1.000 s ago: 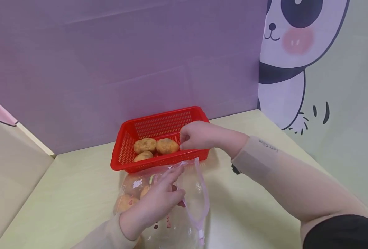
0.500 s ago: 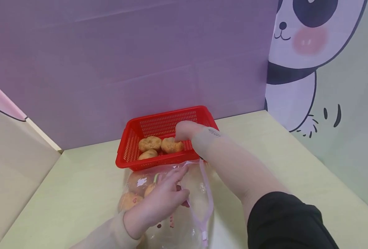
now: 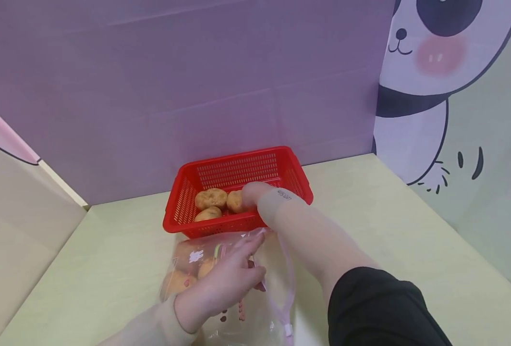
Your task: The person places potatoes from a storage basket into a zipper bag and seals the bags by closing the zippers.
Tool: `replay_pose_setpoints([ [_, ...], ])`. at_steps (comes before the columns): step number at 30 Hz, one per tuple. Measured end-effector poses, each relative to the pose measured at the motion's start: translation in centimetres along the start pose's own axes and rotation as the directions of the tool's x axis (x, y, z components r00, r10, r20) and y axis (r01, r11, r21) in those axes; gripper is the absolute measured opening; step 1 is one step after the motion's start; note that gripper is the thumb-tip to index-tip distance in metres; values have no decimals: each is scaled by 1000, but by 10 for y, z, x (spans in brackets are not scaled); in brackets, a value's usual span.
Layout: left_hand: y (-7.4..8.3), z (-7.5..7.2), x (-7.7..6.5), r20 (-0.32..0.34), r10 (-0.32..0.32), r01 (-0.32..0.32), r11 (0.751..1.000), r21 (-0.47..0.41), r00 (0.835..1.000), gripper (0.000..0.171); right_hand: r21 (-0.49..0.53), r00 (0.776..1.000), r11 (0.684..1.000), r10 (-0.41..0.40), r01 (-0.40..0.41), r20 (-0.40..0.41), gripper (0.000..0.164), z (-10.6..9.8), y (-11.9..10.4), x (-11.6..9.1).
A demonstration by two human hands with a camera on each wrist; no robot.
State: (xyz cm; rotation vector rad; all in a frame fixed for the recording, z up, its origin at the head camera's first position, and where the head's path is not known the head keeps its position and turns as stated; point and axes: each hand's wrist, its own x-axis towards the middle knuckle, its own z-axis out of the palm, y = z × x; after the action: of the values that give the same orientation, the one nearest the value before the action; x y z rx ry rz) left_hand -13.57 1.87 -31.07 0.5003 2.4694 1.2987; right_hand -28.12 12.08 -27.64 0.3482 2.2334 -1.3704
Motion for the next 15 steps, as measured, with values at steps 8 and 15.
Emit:
replay_pose_setpoints([
  [8, -3, 2, 2, 8, -11, 11, 999, -33, 1000, 74, -114, 994, 988, -109, 104, -34, 60, 7, 11, 37],
  [15, -5, 3, 3, 9, -5, 6, 999, -46, 1000, 75, -240, 976, 951, -213, 195, -52, 61, 9, 15, 44],
])
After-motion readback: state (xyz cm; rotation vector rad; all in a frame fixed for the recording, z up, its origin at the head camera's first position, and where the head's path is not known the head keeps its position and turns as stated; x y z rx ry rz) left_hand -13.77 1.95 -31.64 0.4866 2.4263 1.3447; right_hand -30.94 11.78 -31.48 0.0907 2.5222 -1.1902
